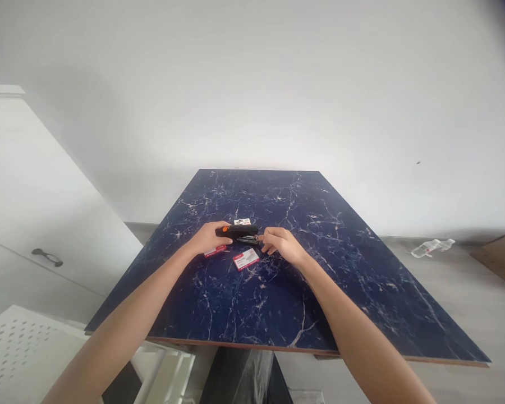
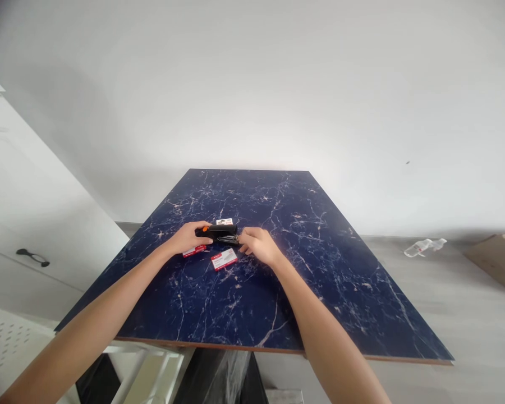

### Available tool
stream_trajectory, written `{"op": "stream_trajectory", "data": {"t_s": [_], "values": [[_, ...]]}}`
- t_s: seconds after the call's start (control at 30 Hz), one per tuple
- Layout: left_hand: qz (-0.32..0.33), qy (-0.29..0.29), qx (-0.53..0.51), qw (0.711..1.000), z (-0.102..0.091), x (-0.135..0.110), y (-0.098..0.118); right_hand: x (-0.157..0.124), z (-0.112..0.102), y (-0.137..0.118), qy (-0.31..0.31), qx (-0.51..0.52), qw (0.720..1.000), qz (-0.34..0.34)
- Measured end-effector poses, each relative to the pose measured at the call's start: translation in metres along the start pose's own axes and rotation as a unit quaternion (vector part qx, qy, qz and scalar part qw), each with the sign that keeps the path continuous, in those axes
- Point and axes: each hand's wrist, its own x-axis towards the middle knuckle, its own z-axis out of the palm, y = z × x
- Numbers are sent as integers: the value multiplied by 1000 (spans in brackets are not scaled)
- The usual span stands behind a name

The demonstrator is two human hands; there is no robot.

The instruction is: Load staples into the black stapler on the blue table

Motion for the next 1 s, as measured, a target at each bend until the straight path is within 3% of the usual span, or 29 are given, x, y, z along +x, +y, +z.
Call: {"op": "stream_trajectory", "data": {"t_s": [0.37,0.5,0.63,0.77,0.87,1.0], "values": [[21,-7,12,1000,-4,3,-2,0,8,1,10,-1,1000,2],[22,10,55,998,-2,-1,10,4,17,5,47,4,999,-4],[42,41,140,988,18,-3,32,12,25,8,95,88,991,26],[101,-18,173,979,36,-11,52,19,20,12,152,194,966,74],[151,-68,154,974,40,-21,60,20,12,16,175,146,972,66],[222,-112,128,960,43,-29,62,22,10,23,156,80,984,10]]}}
